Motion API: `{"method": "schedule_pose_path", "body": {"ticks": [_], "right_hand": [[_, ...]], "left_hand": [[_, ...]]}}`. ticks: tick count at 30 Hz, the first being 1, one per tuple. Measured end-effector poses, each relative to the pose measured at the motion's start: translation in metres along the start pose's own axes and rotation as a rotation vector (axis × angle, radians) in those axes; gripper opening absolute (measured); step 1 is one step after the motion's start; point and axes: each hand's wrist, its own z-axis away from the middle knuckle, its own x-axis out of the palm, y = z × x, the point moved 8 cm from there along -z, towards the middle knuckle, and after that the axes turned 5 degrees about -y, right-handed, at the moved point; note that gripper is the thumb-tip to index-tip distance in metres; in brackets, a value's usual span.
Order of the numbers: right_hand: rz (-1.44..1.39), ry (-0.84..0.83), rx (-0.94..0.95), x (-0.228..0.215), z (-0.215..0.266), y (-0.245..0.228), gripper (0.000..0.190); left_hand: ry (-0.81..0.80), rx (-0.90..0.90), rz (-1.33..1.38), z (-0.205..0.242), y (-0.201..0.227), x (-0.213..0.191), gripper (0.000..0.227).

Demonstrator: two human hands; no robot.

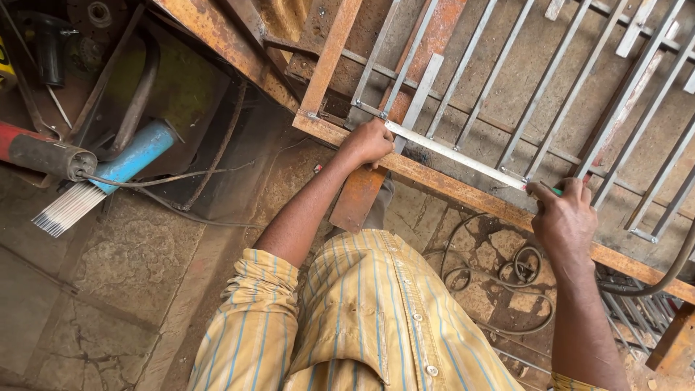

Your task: The person aligns metal bars onto a metal frame using a measuring tape and welds the pieces into place with a welding electrode holder.

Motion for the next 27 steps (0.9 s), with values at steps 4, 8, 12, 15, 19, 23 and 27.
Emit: {"method": "schedule_pose_path", "body": {"ticks": [4, 8, 12, 15, 19, 23, 27], "right_hand": [[-0.051, -0.073, 0.048, 0.000, 0.004, -0.002, 0.038], [-0.058, -0.024, 0.017, 0.004, 0.000, 0.002, 0.037], [-0.055, -0.022, 0.004, 0.003, 0.000, 0.002, 0.036], [-0.079, -0.035, 0.016, 0.005, 0.000, 0.003, 0.036], [-0.068, -0.013, 0.007, 0.003, 0.001, 0.002, 0.037], [-0.118, -0.028, 0.025, -0.006, 0.002, 0.005, 0.033], [-0.410, -0.050, 0.137, -0.016, -0.004, 0.036, 0.037]], "left_hand": [[0.002, 0.001, 0.000, 0.002, 0.003, -0.002, 0.020], [0.014, 0.002, 0.023, 0.003, 0.001, 0.000, 0.017], [0.009, -0.001, 0.022, 0.001, 0.001, -0.001, 0.017], [0.006, 0.003, 0.015, 0.005, 0.002, -0.002, 0.017], [0.010, 0.007, 0.018, 0.002, 0.001, -0.002, 0.018], [0.008, 0.004, 0.006, 0.003, 0.001, -0.002, 0.019], [0.003, -0.006, 0.028, 0.007, 0.005, -0.005, 0.019]]}}
